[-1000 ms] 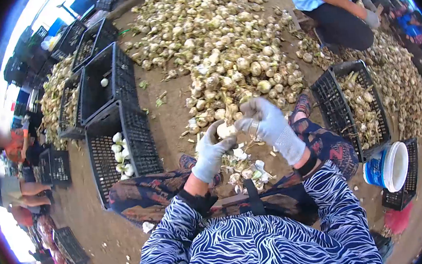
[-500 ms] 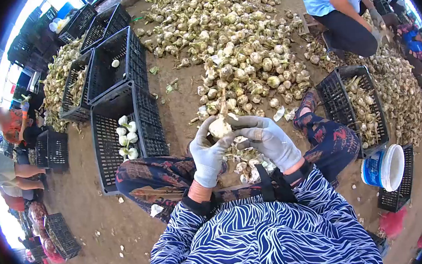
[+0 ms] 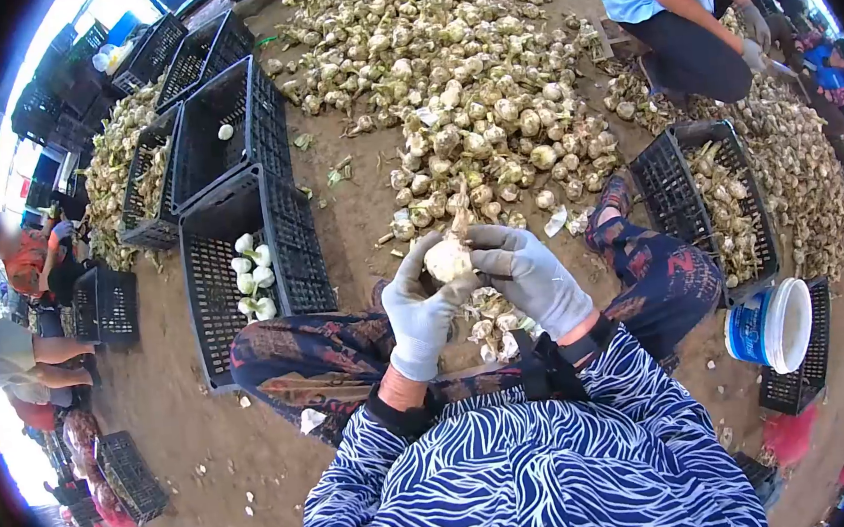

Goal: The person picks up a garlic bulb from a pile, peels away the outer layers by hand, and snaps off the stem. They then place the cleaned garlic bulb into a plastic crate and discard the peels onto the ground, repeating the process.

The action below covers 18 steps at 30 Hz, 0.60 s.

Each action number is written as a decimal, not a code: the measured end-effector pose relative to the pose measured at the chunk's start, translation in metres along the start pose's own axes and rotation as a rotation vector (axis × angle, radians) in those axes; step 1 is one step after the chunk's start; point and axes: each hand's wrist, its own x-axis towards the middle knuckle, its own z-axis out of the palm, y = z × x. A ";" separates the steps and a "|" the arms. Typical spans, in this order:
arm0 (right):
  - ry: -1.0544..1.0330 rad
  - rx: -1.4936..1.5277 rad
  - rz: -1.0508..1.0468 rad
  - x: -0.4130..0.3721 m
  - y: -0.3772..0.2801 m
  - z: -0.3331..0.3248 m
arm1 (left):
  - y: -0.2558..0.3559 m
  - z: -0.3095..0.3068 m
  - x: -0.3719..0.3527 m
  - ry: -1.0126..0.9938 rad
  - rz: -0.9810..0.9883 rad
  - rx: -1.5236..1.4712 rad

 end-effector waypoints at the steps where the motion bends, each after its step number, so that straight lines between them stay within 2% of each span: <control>1: 0.016 -0.069 -0.048 -0.002 0.002 -0.004 | -0.001 0.000 0.002 -0.017 0.010 0.003; 2: 0.031 -0.138 -0.096 -0.003 0.000 -0.004 | -0.001 0.001 0.004 -0.033 0.023 0.006; 3: 0.032 0.091 -0.047 -0.004 -0.001 -0.001 | -0.001 0.003 0.004 -0.018 0.031 0.021; 4: 0.030 0.088 -0.054 0.003 -0.007 -0.002 | 0.000 0.005 0.013 -0.023 0.037 0.021; 6: -0.021 -0.117 -0.089 0.004 -0.010 0.001 | 0.001 0.008 0.016 -0.091 0.232 0.298; 7: 0.034 -0.193 -0.123 0.005 -0.010 0.006 | -0.008 0.002 0.018 -0.109 0.327 0.432; 8: 0.038 -0.189 -0.125 0.004 -0.009 0.004 | -0.003 0.006 0.016 -0.114 0.325 0.434; 10: 0.013 -0.113 -0.078 0.005 -0.008 0.000 | 0.008 0.014 0.011 -0.116 0.078 0.105; 13: 0.011 -0.066 -0.021 0.001 -0.008 -0.011 | -0.001 0.005 0.009 -0.102 -0.007 -0.053; 16: -0.048 0.016 0.006 -0.001 -0.009 -0.020 | 0.008 -0.001 0.012 -0.016 -0.099 -0.006; 18: 0.027 -0.008 0.010 -0.007 -0.025 -0.007 | 0.008 0.001 0.014 -0.021 -0.078 -0.004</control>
